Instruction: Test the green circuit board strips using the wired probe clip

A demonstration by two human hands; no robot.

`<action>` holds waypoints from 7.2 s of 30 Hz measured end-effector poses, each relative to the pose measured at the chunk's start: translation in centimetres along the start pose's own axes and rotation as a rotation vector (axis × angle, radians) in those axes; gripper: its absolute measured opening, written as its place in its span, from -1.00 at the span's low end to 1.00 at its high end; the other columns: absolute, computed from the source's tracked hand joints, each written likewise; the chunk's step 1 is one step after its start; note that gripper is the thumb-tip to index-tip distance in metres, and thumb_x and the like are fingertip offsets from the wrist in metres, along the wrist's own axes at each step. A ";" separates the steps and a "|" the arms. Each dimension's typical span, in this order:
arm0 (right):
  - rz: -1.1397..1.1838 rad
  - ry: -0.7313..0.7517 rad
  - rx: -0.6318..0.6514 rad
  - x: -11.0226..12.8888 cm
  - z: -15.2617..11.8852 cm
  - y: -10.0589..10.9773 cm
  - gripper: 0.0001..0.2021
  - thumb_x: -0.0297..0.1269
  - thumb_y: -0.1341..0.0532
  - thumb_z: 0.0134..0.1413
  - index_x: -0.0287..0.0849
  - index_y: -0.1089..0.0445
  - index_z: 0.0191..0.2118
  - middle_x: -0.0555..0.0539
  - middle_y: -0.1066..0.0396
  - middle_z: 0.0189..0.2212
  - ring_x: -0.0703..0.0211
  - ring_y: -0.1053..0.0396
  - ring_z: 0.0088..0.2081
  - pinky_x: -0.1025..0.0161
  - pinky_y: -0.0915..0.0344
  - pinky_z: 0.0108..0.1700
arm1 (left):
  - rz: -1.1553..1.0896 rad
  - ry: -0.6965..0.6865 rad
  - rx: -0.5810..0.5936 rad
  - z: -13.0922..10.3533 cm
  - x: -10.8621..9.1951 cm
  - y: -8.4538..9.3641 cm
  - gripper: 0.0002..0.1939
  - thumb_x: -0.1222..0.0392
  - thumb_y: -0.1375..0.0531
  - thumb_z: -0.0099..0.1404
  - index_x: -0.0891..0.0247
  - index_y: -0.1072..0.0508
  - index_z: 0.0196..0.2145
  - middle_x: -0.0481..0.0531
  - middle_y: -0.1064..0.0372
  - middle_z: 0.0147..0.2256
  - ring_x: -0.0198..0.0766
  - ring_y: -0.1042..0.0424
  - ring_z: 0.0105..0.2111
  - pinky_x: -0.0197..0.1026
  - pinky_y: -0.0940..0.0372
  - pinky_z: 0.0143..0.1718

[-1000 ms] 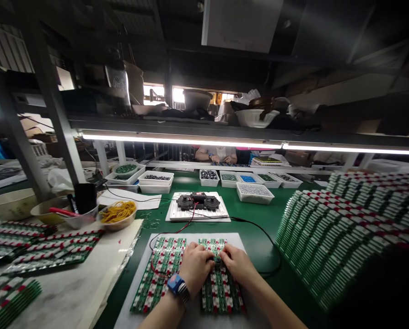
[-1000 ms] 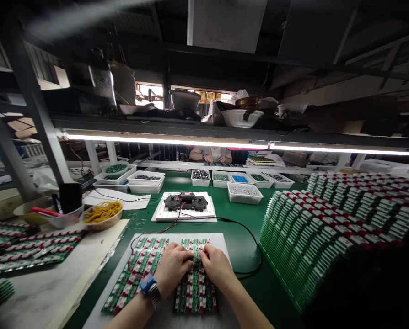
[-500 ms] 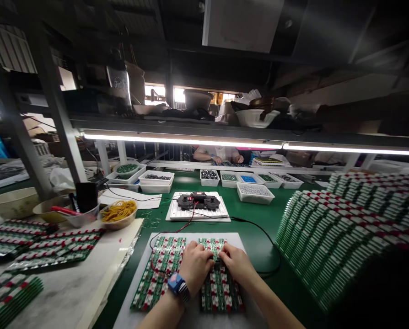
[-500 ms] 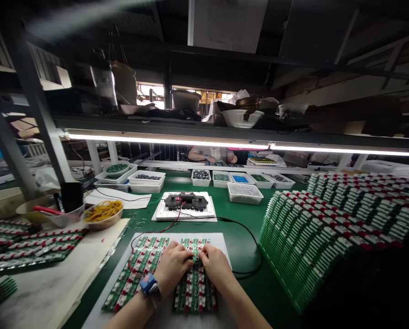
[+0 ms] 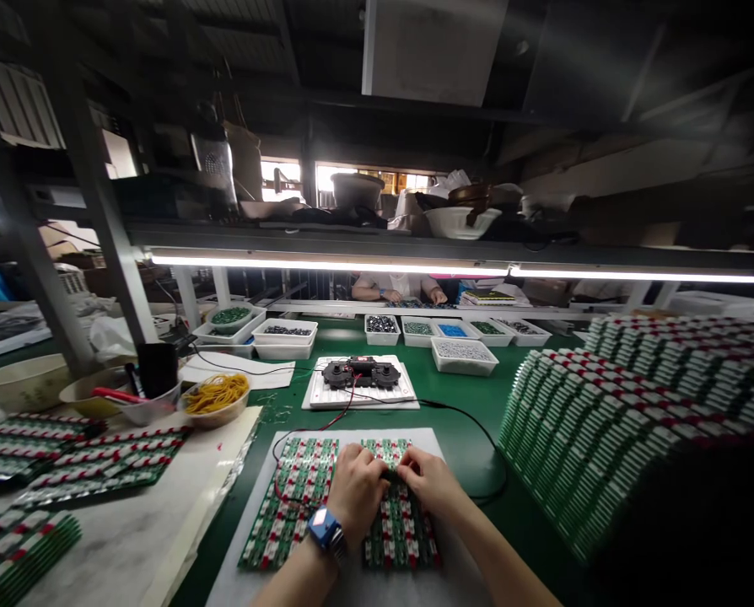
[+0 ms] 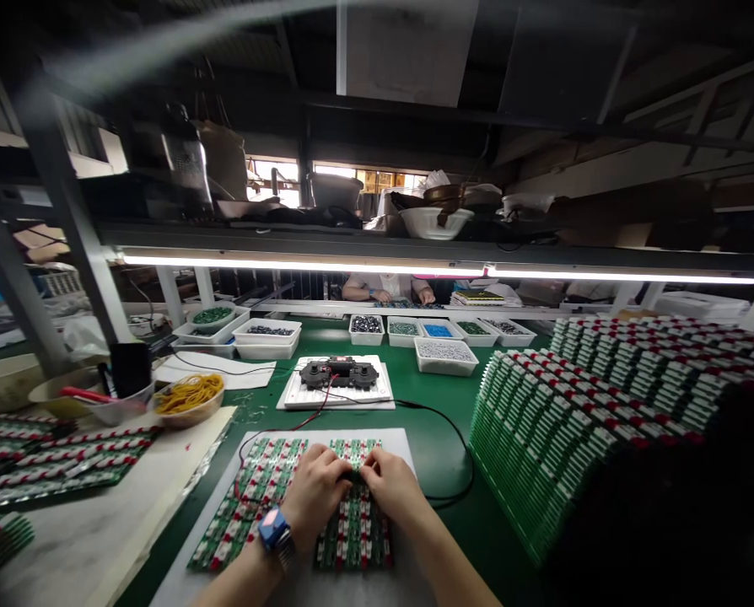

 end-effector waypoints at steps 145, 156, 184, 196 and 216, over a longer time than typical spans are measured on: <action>-0.129 -0.177 -0.119 -1.5 4.1 -0.8 -0.85 -0.20 -0.23 0.09 -0.16 -0.39 -0.41 -0.06 -0.51 -0.43 0.13 -0.42 -0.35 0.35 -0.04 -0.41 | -0.149 0.017 0.064 4.5 4.0 -2.5 -0.82 0.21 -0.19 0.19 0.11 -0.60 -0.29 0.02 -0.42 -0.34 -0.15 -0.33 -0.20 -0.21 -0.21 -0.15; -0.181 -0.192 -0.140 -1.8 4.0 -0.7 -0.79 -0.38 -0.09 0.22 -0.16 -0.42 -0.39 -0.06 -0.51 -0.39 0.16 -0.42 -0.30 0.35 -0.03 -0.38 | -0.170 0.020 0.058 4.6 4.0 -2.5 -0.81 0.20 -0.21 0.20 0.16 -0.60 -0.24 0.04 -0.45 -0.30 -0.14 -0.33 -0.18 -0.20 -0.22 -0.10; -0.056 -0.148 -0.096 -1.5 4.0 0.2 -0.85 -0.43 -0.14 0.12 -0.15 -0.46 -0.34 0.00 -0.51 -0.40 0.20 -0.41 -0.31 0.40 -0.12 -0.35 | -0.020 -0.029 0.050 4.8 2.5 -0.9 -0.81 0.23 -0.21 0.22 0.13 -0.57 -0.21 0.05 -0.44 -0.28 -0.09 -0.29 -0.15 -0.12 -0.18 -0.06; -0.034 -0.165 -0.125 -2.0 5.4 0.1 -0.84 -0.43 -0.15 0.10 -0.15 -0.49 -0.36 -0.02 -0.52 -0.40 0.19 -0.41 -0.31 0.39 -0.11 -0.34 | -0.145 0.045 0.018 6.3 4.6 -2.2 -0.79 0.24 -0.23 0.19 0.15 -0.59 -0.21 0.05 -0.42 -0.32 -0.12 -0.31 -0.17 -0.18 -0.23 -0.10; -0.020 -0.136 -0.125 -2.1 5.1 -0.2 -0.82 -0.46 -0.13 0.10 -0.15 -0.47 -0.38 0.00 -0.51 -0.40 0.21 -0.41 -0.31 0.40 -0.12 -0.33 | -0.136 0.026 0.029 5.9 4.2 -2.4 -0.76 0.24 -0.15 0.20 0.13 -0.58 -0.22 0.06 -0.41 -0.28 -0.11 -0.29 -0.16 -0.15 -0.23 -0.07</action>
Point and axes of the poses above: each hand's wrist, its own z-axis towards the middle knuckle, its own y-axis out of the back of the hand, x = y × z, the point moved 8 cm from there along z, towards the middle knuckle
